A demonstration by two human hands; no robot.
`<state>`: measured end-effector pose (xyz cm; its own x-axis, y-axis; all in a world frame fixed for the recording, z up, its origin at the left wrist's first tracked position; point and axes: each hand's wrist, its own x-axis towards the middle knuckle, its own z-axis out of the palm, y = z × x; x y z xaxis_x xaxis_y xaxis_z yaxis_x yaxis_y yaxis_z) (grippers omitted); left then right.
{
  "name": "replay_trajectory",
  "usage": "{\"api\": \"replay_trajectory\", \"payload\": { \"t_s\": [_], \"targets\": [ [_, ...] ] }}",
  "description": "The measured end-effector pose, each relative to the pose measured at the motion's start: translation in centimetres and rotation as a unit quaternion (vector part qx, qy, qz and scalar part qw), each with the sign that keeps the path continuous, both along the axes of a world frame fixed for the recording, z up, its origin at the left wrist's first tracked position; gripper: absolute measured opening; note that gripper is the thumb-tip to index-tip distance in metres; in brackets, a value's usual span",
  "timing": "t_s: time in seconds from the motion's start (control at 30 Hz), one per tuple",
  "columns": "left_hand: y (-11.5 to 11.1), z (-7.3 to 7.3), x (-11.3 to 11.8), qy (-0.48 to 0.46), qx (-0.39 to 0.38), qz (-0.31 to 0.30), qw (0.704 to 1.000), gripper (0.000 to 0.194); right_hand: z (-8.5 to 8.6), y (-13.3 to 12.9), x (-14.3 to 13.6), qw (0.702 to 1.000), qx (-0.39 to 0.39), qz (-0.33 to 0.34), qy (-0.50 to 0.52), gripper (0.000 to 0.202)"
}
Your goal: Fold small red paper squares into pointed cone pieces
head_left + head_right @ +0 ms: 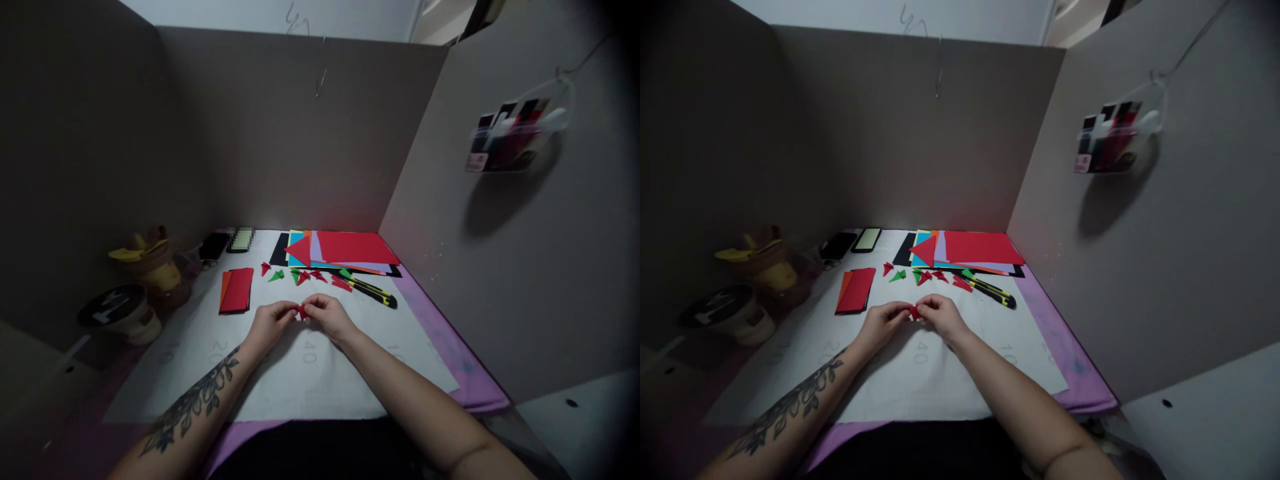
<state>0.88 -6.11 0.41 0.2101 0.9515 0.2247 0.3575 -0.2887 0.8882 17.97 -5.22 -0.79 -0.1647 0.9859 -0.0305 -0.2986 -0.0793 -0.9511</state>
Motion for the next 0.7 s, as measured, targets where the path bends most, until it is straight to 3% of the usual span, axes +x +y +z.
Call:
{"api": "replay_trajectory", "payload": {
  "t_s": [0.37, 0.7],
  "targets": [
    [-0.08, 0.95, 0.24, -0.029, -0.051, -0.017, 0.998, 0.026, 0.21, -0.33, 0.56, 0.989, 0.083, -0.008, -0.126, 0.011],
    [0.09, 0.58, 0.24, -0.058, -0.09, -0.036, 0.994, 0.024, 0.67, -0.68, 0.84, 0.947, 0.192, -0.029, -0.257, 0.008]
  ]
}}
